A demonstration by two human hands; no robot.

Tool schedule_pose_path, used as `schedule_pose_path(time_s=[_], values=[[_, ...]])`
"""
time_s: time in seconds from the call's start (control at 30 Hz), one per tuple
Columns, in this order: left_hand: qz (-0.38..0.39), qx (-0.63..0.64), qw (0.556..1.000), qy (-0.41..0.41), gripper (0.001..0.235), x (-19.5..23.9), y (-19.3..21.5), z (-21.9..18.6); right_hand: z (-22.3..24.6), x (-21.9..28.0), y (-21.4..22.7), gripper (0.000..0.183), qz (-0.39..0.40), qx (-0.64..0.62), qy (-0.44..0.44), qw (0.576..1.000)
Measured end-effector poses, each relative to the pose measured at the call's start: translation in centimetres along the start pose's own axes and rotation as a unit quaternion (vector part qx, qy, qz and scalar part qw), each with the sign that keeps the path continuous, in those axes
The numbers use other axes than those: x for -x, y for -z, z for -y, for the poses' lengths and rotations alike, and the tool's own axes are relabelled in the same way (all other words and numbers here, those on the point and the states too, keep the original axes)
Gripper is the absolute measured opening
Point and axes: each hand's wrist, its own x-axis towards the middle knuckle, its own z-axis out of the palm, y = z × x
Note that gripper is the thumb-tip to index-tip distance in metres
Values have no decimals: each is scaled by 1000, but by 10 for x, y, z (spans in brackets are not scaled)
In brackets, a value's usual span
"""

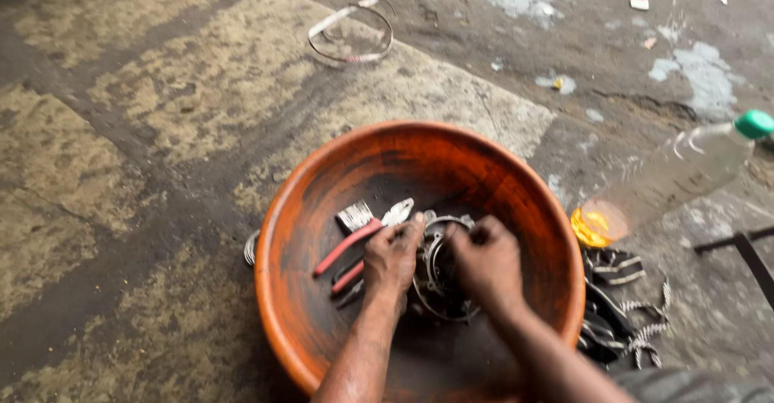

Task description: The person is cleaning a mechanical part inside a large orange bowl. They use their hands to scrub and wipe the part, occasionally using a brush and pliers to assist in the cleaning process.

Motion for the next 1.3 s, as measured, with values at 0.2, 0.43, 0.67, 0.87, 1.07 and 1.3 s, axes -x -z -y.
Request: schedule_pose_path(time_s=[0.2, 0.43, 0.67, 0.87, 1.07, 1.3], values=[[-22, 16, 999, -48, 52, -2, 0, -4, -10, 7, -2, 36, 75, 68, 94, 990], [41, 49, 998, 8, 58, 7, 7, -12, 11, -20, 37, 38, 50, 77, -119, 989], [-26, 136, 987, 79, 84, 9, 13, 9, -41, -35, 36, 58, 123, 180, -51, 975], [50, 62, 991, 107, 96, 36, 20, 10, -4, -23, 32, 58, 176, 175, -94, 964], [6, -66, 990, 122, 85, 11, 25, 8, 29, 1, 29, 39, 189, 102, -95, 972], [93, -250, 963, -33, 50, -43, 17, 58, 17, 27, -3, 37, 231, 112, -67, 964]])
